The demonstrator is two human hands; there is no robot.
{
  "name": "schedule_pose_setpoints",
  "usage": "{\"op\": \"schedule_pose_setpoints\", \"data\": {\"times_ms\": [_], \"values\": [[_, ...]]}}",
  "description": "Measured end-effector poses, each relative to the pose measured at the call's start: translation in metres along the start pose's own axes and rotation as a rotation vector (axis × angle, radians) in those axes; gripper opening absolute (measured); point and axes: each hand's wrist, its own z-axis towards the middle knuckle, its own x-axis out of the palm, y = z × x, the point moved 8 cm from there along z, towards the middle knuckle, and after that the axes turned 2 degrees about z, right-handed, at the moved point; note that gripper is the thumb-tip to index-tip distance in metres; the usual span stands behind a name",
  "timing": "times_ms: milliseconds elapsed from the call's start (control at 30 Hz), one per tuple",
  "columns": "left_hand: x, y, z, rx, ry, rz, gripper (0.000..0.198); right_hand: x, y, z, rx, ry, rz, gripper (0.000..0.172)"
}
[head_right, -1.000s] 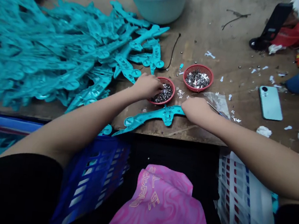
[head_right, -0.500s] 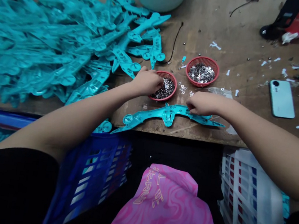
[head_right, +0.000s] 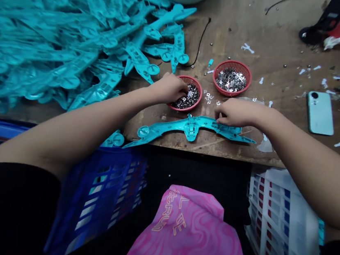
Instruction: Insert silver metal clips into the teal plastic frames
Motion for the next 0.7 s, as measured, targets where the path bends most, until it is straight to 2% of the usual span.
{"op": "schedule_pose_setpoints", "data": {"times_ms": [100, 200, 367, 567, 700], "values": [[-0.002, 0.008, 0.0, -0.014, -0.049, -0.064, 0.044, 0.002, -0.001, 0.001, -0.003, 0.015, 0.001, 0.037], [-0.01, 0.022, -0.001, -0.024, -0.147, -0.203, 0.044, 0.0, -0.002, 0.0, -0.021, -0.002, 0.009, 0.041], [-0.021, 0.042, -0.002, -0.053, -0.266, -0.442, 0.042, -0.01, -0.007, -0.003, -0.016, -0.08, 0.029, 0.045], [-0.024, 0.045, -0.003, -0.13, -0.308, -0.77, 0.037, -0.029, -0.005, -0.009, 0.035, -0.236, 0.103, 0.057], [-0.026, 0.044, -0.005, -0.15, -0.354, -0.834, 0.032, -0.032, -0.004, -0.011, 0.007, -0.255, 0.147, 0.053]]}}
